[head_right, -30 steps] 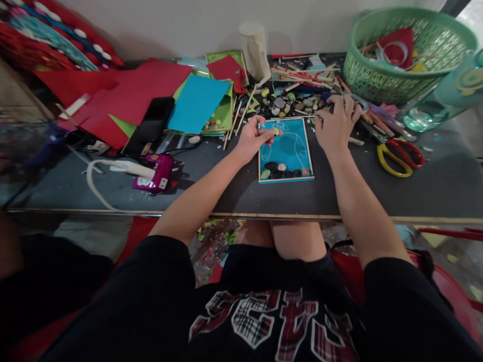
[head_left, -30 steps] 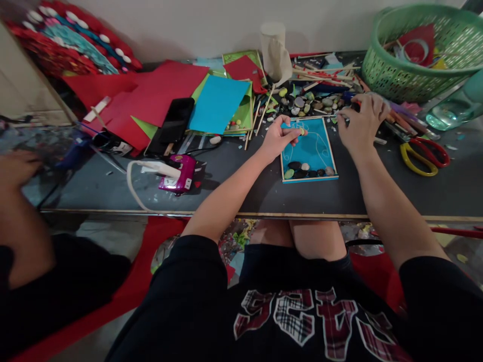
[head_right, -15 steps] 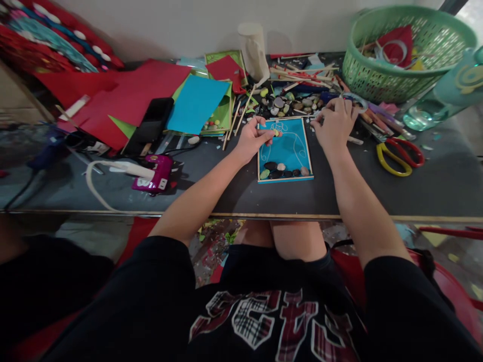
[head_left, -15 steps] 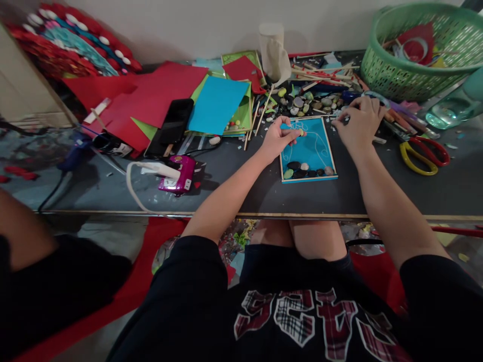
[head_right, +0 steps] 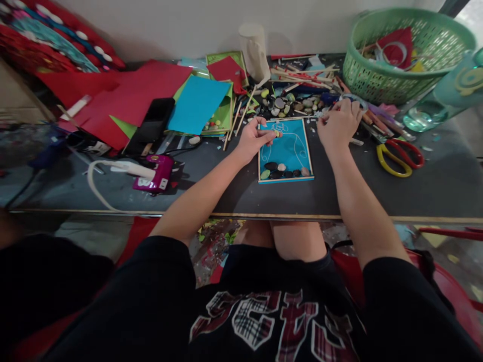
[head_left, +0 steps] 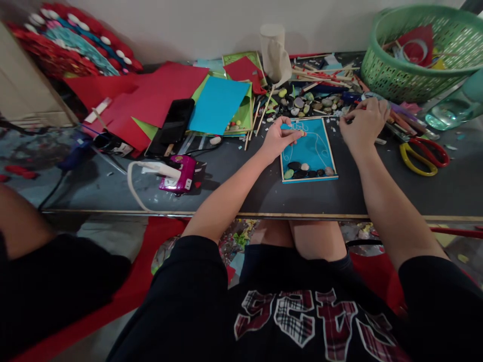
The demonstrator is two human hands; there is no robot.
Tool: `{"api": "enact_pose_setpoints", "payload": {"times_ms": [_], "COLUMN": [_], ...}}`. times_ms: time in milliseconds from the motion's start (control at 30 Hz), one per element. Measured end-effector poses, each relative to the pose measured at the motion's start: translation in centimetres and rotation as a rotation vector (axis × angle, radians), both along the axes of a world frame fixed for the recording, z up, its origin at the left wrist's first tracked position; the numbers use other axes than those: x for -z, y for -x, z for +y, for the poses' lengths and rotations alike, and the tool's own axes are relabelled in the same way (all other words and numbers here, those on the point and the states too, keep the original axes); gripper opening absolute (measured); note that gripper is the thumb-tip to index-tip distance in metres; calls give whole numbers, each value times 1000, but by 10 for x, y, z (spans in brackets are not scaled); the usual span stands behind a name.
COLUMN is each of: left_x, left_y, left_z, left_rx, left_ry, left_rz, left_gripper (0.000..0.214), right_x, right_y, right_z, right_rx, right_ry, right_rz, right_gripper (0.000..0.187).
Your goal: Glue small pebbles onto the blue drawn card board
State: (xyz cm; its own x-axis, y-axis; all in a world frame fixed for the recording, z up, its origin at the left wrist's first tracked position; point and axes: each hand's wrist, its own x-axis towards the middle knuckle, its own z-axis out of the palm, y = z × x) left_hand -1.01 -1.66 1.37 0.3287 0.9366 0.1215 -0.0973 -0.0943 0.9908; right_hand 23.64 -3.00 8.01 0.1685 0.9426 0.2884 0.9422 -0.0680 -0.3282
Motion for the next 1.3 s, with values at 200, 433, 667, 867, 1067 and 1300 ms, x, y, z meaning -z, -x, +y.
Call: {"api": "enact_pose_setpoints", "payload": {"times_ms": [200,433,667,867,1067,1300], "left_x": [-6,-7,-8,-8,-10,-11], "left_y": [0,-2,-2,-1,-2,-3], "left_z": [-6,-5,-6,-6,-7,-8], "left_rx": [5,-17,-17,-25,-22,-33], "left_ry": [19,57,50,31,40,71], "left_rz": [17,-2,15,12,20,1], "left_gripper": [66,58,61,62,55,52], "right_x": [10,17,18,24,27,28], "right_y": [-1,-11,-12,-12,-9,-5], "right_z": [10,12,16,21,19,21], "right_rx": [3,-28,-70,-184,-177,-275], "right_ry": [-55,-81,-37,-17,7,-16], "right_rz": [-71,-39,-123,-60,-19,-63], "right_gripper": [21,24,13,31,29,29]}}
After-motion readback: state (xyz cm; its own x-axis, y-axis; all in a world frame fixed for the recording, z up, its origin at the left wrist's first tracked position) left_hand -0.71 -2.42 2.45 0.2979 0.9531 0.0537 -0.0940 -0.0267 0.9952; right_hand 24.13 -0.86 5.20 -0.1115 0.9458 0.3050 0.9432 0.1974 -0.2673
